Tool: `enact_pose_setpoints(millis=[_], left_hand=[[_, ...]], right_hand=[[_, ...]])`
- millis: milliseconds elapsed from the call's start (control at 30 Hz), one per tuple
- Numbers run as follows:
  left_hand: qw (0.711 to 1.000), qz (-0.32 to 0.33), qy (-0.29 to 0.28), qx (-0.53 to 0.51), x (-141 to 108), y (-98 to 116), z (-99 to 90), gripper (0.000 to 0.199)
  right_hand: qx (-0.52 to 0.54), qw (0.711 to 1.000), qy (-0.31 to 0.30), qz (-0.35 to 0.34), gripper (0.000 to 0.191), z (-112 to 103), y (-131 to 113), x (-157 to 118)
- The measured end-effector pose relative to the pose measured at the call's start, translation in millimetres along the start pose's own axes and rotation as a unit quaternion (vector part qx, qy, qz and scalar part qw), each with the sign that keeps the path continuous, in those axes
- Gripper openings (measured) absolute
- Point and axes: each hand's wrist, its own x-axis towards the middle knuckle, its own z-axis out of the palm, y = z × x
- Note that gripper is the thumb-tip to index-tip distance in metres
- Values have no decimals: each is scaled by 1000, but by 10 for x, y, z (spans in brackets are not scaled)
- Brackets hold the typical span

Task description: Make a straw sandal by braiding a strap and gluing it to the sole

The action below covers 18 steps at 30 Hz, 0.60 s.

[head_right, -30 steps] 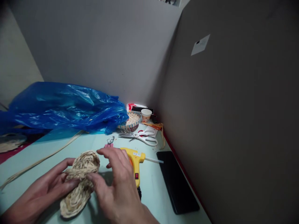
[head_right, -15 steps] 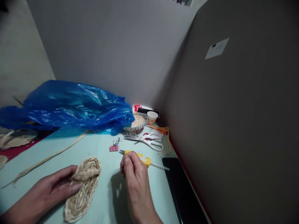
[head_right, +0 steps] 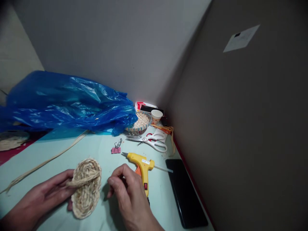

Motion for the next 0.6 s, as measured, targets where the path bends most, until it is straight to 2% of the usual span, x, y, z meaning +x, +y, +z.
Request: enact_pose_setpoints(millis=[67,167,300,400,500,600], left_hand=[[999,-16,33,-13,-35,38,70,52],[995,-39,85,-16,-74,81,149,60],[996,-52,64,-15,-78,59,137,56],[997,-57,44,-1,-74,29,101,53],[997,-65,41,14,-83,23,104,56],[998,-60,33,18,-96,25,135,54]], right_hand=[[-16,999,-7,-31,31,3,4,-6],[-9,999,-12,-42,24,7,43,2],[8,999,-17,-40,28,-17,34,6],[-8,1000,-25,-7,29,-44,-30,-8],[-8,999,-6,37,26,-31,-83,-18],[15,998,27,64,31,20,-96,-7]])
